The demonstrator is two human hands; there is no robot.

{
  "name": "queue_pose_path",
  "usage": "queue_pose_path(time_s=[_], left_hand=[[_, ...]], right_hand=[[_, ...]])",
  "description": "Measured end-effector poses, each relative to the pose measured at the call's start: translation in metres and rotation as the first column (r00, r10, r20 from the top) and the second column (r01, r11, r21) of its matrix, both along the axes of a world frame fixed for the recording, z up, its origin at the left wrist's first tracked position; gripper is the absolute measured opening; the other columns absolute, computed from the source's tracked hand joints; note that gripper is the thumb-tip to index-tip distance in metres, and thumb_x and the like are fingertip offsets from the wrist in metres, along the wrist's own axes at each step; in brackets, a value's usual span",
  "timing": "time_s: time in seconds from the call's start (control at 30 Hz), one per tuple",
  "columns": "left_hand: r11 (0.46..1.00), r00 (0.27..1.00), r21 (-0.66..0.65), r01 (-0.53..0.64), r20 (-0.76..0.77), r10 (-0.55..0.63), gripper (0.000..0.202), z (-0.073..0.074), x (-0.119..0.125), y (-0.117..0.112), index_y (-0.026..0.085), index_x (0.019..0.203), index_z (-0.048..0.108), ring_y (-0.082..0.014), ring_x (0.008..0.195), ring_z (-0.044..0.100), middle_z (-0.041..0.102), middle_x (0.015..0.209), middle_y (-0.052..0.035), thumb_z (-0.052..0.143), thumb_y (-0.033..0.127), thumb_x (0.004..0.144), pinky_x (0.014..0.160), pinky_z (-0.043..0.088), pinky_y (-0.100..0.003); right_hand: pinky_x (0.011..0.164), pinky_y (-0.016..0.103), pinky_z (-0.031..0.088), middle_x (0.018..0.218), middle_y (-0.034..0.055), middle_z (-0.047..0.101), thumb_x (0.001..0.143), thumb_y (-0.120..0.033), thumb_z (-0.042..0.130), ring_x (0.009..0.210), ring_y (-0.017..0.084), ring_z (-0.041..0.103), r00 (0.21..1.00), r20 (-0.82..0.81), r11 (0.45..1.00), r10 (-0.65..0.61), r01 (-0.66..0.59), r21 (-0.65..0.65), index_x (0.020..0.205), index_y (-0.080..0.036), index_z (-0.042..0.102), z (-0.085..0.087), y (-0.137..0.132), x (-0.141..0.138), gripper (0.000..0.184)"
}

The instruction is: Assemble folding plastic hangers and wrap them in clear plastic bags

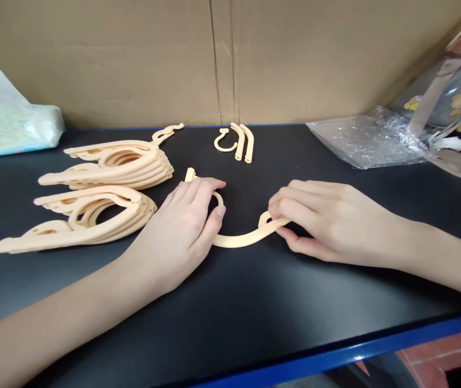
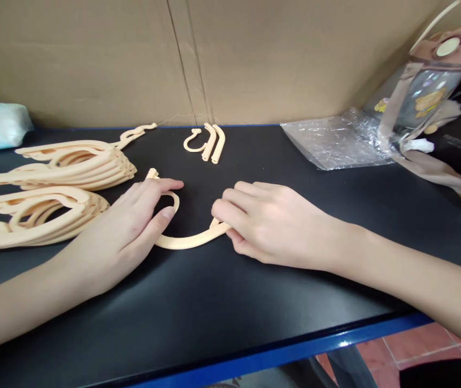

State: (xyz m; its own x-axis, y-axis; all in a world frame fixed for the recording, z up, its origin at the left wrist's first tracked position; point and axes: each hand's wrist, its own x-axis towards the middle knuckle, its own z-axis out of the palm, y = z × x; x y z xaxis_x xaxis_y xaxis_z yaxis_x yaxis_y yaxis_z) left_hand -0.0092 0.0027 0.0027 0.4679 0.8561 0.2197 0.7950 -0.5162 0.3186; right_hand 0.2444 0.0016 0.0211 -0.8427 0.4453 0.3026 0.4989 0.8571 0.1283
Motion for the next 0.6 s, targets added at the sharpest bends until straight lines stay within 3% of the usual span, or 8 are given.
queue_pose_path(time_s=[0.2,0.5,0.6], left_hand=[[0.997,0.997,-0.065,0.030,0.076,-0.025,0.049,-0.001,-0.004,0.000,0.017,0.145,0.043,-0.0275,0.131,0.054,0.055,0.142,-0.0109,0.031,0.026,0.098,0.108,0.048,-0.048],[0.953,0.954,0.039,0.300,-0.005,-0.300,0.056,-0.006,-0.005,-0.003,0.020,0.146,0.042,-0.0187,0.139,0.049,0.052,0.148,-0.0093,0.032,0.004,0.094,0.112,0.047,-0.035],[0.929,0.932,0.074,0.361,-0.039,-0.359,0.046,-0.003,-0.002,-0.005,0.016,0.142,0.046,-0.0190,0.137,0.049,0.057,0.143,-0.0097,0.034,0.007,0.098,0.111,0.047,-0.034]], right_hand=[[0.074,0.036,0.046,0.098,0.0102,0.070,0.092,-0.010,0.048,0.083,0.024,0.061,0.990,0.074,0.990,-0.119,0.112,0.090,0.097,-0.014,0.063,-0.002,0.007,0.003,0.017],[0.076,0.037,0.046,0.112,0.0140,0.070,0.096,-0.013,0.048,0.090,0.025,0.063,0.989,0.062,0.984,-0.134,0.125,0.127,0.101,-0.012,0.066,-0.005,0.013,0.005,0.018],[0.077,0.037,0.046,0.113,0.0134,0.069,0.098,-0.017,0.047,0.091,0.025,0.063,0.989,0.055,0.985,-0.137,0.130,0.111,0.103,-0.012,0.066,-0.005,0.012,0.005,0.020]])
